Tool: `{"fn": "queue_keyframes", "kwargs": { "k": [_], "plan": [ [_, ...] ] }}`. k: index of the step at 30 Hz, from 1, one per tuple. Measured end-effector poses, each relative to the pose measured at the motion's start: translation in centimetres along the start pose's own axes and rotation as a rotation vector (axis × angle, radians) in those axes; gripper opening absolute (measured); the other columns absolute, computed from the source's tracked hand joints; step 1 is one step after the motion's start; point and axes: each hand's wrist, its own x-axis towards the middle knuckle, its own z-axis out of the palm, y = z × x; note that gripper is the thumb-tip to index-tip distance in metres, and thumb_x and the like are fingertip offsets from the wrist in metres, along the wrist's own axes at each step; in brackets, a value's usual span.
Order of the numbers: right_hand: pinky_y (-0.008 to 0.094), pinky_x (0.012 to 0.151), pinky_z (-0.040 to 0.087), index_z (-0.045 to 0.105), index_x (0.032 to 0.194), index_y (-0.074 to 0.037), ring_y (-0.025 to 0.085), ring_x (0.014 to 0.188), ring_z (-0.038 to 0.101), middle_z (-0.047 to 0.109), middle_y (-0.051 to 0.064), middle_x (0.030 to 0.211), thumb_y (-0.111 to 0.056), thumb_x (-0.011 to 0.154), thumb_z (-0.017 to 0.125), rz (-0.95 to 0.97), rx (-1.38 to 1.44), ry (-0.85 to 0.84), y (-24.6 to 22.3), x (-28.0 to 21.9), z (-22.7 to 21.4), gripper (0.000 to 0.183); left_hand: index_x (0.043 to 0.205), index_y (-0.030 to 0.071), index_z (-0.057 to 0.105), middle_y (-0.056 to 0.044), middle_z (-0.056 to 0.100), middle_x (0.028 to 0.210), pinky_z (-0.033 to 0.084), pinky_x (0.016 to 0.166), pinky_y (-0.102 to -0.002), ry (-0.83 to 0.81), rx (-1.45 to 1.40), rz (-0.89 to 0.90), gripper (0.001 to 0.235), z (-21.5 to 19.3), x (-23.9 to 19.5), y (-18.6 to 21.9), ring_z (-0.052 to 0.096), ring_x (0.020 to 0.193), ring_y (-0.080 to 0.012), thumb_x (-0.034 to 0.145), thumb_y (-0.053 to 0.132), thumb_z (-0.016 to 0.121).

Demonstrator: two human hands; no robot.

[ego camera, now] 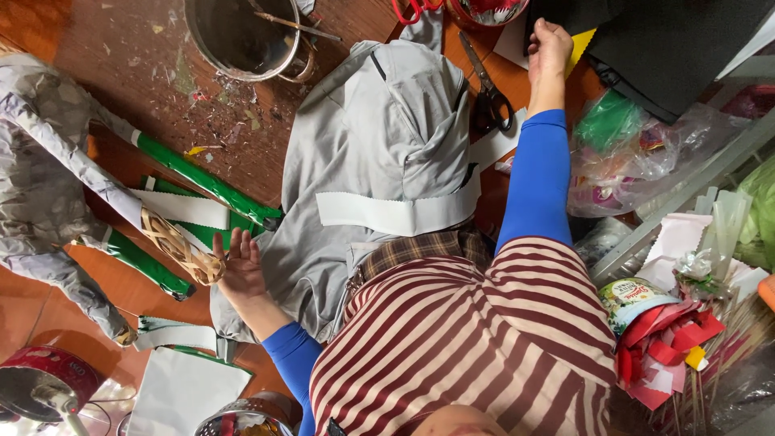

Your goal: Wrapping and gluing colored paper strips onto a paper mâché animal figurine.

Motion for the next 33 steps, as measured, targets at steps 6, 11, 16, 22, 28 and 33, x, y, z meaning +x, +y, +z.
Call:
{"fn": "queue_keyframes", "kwargs": {
  "k": [6, 11, 16, 22, 28, 33],
  "plan": [
    [0.026, 0.067, 0.051, 0.072, 0.085, -0.003, 0.011, 0.071, 0.061, 0.070, 0.001, 0.079, -0.005, 0.090, 0.084, -0.566, -0.473, 0.076, 0.2, 1.2, 1.0, 0.014, 0.152, 0.013, 0.051, -0.022, 0.065, 0.137, 0.059, 0.100, -0.044, 0.027, 0.030, 0.005, 0.052, -0.2, 0.1, 0.0, 0.068, 0.121, -0.0344, 0.110, 0.045, 0.049],
    [0.027, 0.075, 0.057, 0.068, 0.090, 0.001, 0.012, 0.079, 0.067, 0.073, 0.004, 0.088, 0.005, 0.090, 0.083, -0.787, -0.459, -0.014, -1.2, 1.1, 2.7, 0.015, 0.152, 0.013, 0.052, -0.023, 0.065, 0.137, 0.058, 0.101, -0.044, 0.008, 0.024, 0.003, 0.053, -0.5, 0.2, -0.1, 0.068, 0.121, -0.0343, 0.111, 0.046, 0.049],
    [0.027, 0.076, 0.057, 0.067, 0.095, 0.001, 0.011, 0.080, 0.067, 0.074, 0.004, 0.088, 0.005, 0.091, 0.082, -0.709, -0.307, -0.030, 0.3, 4.1, 1.4, 0.015, 0.150, 0.013, 0.053, -0.022, 0.066, 0.137, 0.058, 0.102, -0.045, 0.027, 0.054, 0.004, 0.054, -0.4, 0.3, -0.1, 0.068, 0.122, -0.0340, 0.109, 0.048, 0.051],
    [0.026, 0.073, 0.056, 0.069, 0.094, 0.002, 0.011, 0.077, 0.066, 0.074, 0.003, 0.086, 0.003, 0.093, 0.079, -0.670, -0.283, -0.017, -0.6, 2.8, 2.1, 0.010, 0.148, 0.012, 0.055, -0.022, 0.069, 0.132, 0.058, 0.100, -0.044, 0.033, 0.065, 0.013, 0.052, 1.3, -0.4, 0.0, 0.069, 0.119, -0.0331, 0.110, 0.047, 0.051],
    [0.025, 0.070, 0.052, 0.070, 0.091, 0.002, 0.009, 0.075, 0.061, 0.072, 0.000, 0.083, -0.001, 0.095, 0.078, -0.643, -0.322, 0.026, 0.2, 3.8, 1.1, 0.009, 0.143, 0.009, 0.057, -0.021, 0.070, 0.128, 0.059, 0.098, -0.043, 0.025, 0.087, 0.002, 0.052, 1.2, 0.0, -0.3, 0.070, 0.116, -0.0328, 0.110, 0.048, 0.051],
    [0.027, 0.068, 0.050, 0.069, 0.087, 0.002, 0.009, 0.073, 0.056, 0.068, 0.000, 0.078, -0.004, 0.095, 0.077, -0.677, -0.426, 0.110, 0.9, 5.4, -0.5, 0.013, 0.140, 0.006, 0.059, -0.021, 0.071, 0.124, 0.059, 0.097, -0.042, 0.016, 0.106, -0.008, 0.052, 1.1, 0.1, -0.4, 0.071, 0.114, -0.0325, 0.110, 0.048, 0.051]
  ]
}}
